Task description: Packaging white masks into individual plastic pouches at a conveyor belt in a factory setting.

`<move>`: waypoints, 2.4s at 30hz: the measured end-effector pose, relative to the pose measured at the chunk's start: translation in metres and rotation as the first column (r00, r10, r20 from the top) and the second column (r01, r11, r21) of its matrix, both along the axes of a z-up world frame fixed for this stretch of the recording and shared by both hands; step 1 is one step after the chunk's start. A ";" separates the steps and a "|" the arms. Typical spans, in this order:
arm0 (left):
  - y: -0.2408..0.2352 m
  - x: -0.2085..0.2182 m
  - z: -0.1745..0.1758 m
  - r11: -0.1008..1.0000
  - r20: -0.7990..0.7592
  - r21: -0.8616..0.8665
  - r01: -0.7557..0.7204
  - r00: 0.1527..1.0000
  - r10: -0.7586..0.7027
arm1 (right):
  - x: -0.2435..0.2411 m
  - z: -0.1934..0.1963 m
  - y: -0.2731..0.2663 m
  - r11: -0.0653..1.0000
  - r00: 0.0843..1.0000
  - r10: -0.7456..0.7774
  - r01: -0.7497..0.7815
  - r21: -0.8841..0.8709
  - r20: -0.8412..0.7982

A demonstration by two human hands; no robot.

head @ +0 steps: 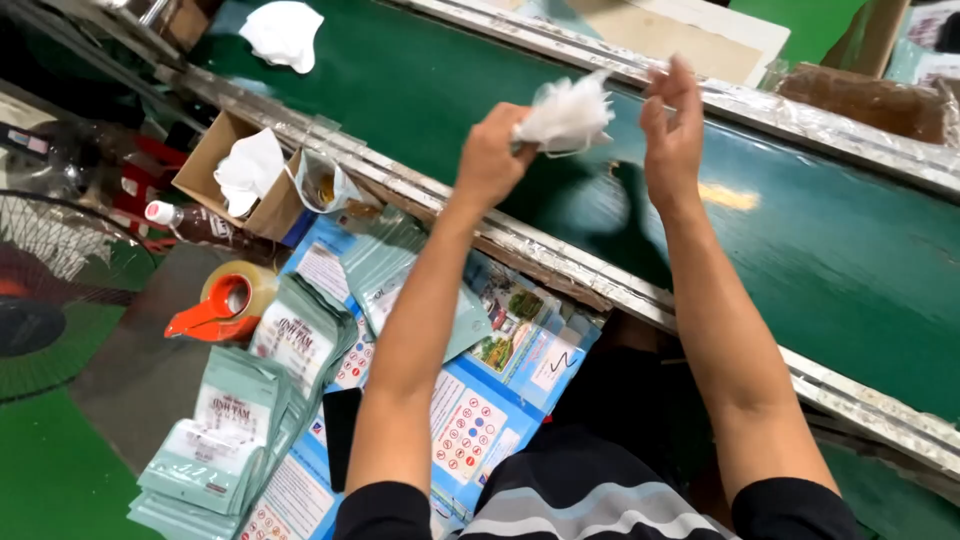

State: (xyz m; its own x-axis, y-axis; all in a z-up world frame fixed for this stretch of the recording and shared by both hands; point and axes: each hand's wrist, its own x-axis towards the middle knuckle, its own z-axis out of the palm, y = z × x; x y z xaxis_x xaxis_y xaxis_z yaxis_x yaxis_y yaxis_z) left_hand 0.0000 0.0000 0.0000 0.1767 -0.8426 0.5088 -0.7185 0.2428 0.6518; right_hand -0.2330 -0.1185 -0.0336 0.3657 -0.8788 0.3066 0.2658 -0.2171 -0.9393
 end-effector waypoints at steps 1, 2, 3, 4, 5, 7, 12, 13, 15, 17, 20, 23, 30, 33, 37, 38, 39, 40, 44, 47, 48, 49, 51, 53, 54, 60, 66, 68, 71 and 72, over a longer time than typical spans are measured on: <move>0.005 0.000 0.008 1.000 -0.001 0.006 0.003 1.000 -0.003 | -0.002 0.001 0.002 1.000 1.000 -0.003 0.003 0.006 -0.001; 0.010 0.001 0.016 1.000 -0.055 -0.002 0.011 0.998 -0.011 | -0.003 0.002 0.004 0.978 0.993 -0.086 0.068 -0.199 -0.080; 0.017 0.001 0.023 1.000 -0.113 -0.010 0.014 0.994 -0.015 | -0.004 0.002 0.007 0.911 0.974 -0.173 0.103 -0.398 -0.144; 0.018 0.002 0.017 1.000 -0.118 -0.004 0.012 0.993 -0.013 | -0.001 -0.002 0.008 0.914 0.974 -0.171 0.100 -0.393 -0.150; 0.019 0.005 0.013 0.998 -0.162 0.001 0.063 0.985 -0.062 | 0.004 -0.005 0.008 0.892 0.966 -0.130 0.016 -0.451 -0.223; 0.019 0.005 0.000 0.994 -0.209 0.004 0.108 0.972 -0.105 | 0.017 -0.008 0.013 0.863 0.950 -0.089 -0.078 -0.499 -0.301; 0.011 0.002 -0.060 0.987 -0.169 0.145 0.073 0.984 -0.048 | 0.037 -0.020 0.026 0.761 0.860 0.010 -0.337 -0.554 -0.510; 0.012 0.002 -0.056 0.988 -0.171 0.141 0.070 0.984 -0.046 | 0.035 -0.017 0.028 0.758 0.859 0.009 -0.340 -0.557 -0.512; 0.012 0.001 -0.048 0.961 -0.240 0.249 0.123 0.969 -0.063 | 0.032 -0.011 0.031 0.833 0.913 0.087 -0.286 -0.473 -0.398; 0.010 -0.005 -0.035 0.957 -0.197 0.260 0.131 0.977 -0.080 | 0.032 -0.010 0.027 0.863 0.895 0.125 -0.311 -0.399 -0.428; 0.013 -0.006 -0.038 0.965 -0.218 0.224 0.139 0.972 -0.089 | 0.032 -0.017 0.031 0.899 0.864 0.197 -0.348 -0.267 -0.464; 0.009 0.000 -0.055 0.965 -0.316 0.189 0.183 0.941 -0.117 | 0.040 -0.015 0.025 0.873 0.866 0.161 -0.349 -0.340 -0.474; 0.028 -0.025 -0.025 0.991 -0.707 0.089 0.097 0.707 -0.006 | 0.038 -0.007 0.030 0.946 0.923 0.197 -0.268 -0.183 -0.332; 0.036 -0.040 -0.055 0.998 -0.807 0.026 0.052 0.590 -0.010 | 0.039 0.020 0.051 0.980 0.970 0.198 -0.194 0.041 -0.139; 0.061 -0.058 -0.081 0.989 -0.570 -0.116 0.091 0.809 -0.141 | 0.041 -0.013 0.079 0.967 0.966 0.225 -0.238 -0.091 -0.128; 0.079 -0.057 -0.050 0.995 -0.581 -0.090 0.034 0.810 -0.080 | 0.040 -0.015 0.091 0.923 0.932 0.324 -0.348 -0.160 -0.162; 0.094 -0.058 -0.019 0.998 -0.589 -0.066 -0.016 0.808 -0.026 | 0.037 -0.017 0.100 0.864 0.890 0.408 -0.448 -0.227 -0.202; 0.113 -0.046 0.015 0.998 -0.586 -0.065 -0.023 0.810 -0.019 | 0.033 -0.019 0.106 0.861 0.888 0.415 -0.454 -0.228 -0.199; 0.213 -0.002 0.118 0.996 -0.582 0.085 -0.002 0.812 0.051 | 0.022 -0.026 0.155 0.709 0.677 0.677 -0.705 0.013 -0.288; 0.241 0.009 0.112 0.998 -0.711 -0.064 0.028 0.700 -0.065 | 0.037 0.004 0.193 0.632 0.553 0.691 -0.775 0.016 -0.465; 0.244 0.008 0.097 0.993 -0.633 -0.015 -0.115 0.770 0.080 | 0.044 0.017 0.208 0.585 0.490 0.670 -0.811 -0.008 -0.557; 0.244 0.000 0.080 0.992 -0.643 -0.007 -0.128 0.760 0.093 | 0.042 0.018 0.225 0.576 0.474 0.680 -0.818 0.006 -0.560; 0.240 -0.007 0.050 0.848 -0.333 0.063 -0.526 0.790 0.515 | 0.050 0.022 0.255 0.496 0.450 0.820 -0.867 0.047 -0.354; 0.256 -0.042 0.033 0.851 -0.452 0.058 -0.522 0.746 0.488 | 0.052 0.005 0.265 0.633 0.588 0.754 -0.769 0.087 -0.292; 0.265 -0.064 0.021 0.857 -0.570 0.051 -0.513 0.689 0.446 | 0.048 -0.007 0.272 0.756 0.717 0.652 -0.640 0.137 -0.247; 0.341 -0.111 -0.049 0.840 -0.478 0.204 -0.503 0.697 0.534 | 0.001 -0.026 0.296 0.848 0.827 0.529 -0.502 0.171 -0.191; 0.389 -0.089 -0.106 0.923 -0.110 0.117 -0.367 0.919 0.379 | 0.019 -0.078 0.302 0.628 0.651 0.487 -0.724 -0.285 -0.583; 0.403 -0.092 -0.129 0.929 -0.127 0.181 -0.323 0.929 0.348 | 0.017 -0.089 0.317 0.592 0.638 0.496 -0.744 -0.308 -0.589; 0.404 -0.085 -0.139 0.938 -0.132 0.233 -0.256 0.948 0.291 | 0.028 -0.090 0.321 0.571 0.678 0.474 -0.723 -0.389 -0.562; 0.405 -0.084 -0.138 0.936 -0.133 0.257 -0.239 0.951 0.280 | 0.030 -0.089 0.323 0.589 0.706 0.466 -0.697 -0.409 -0.533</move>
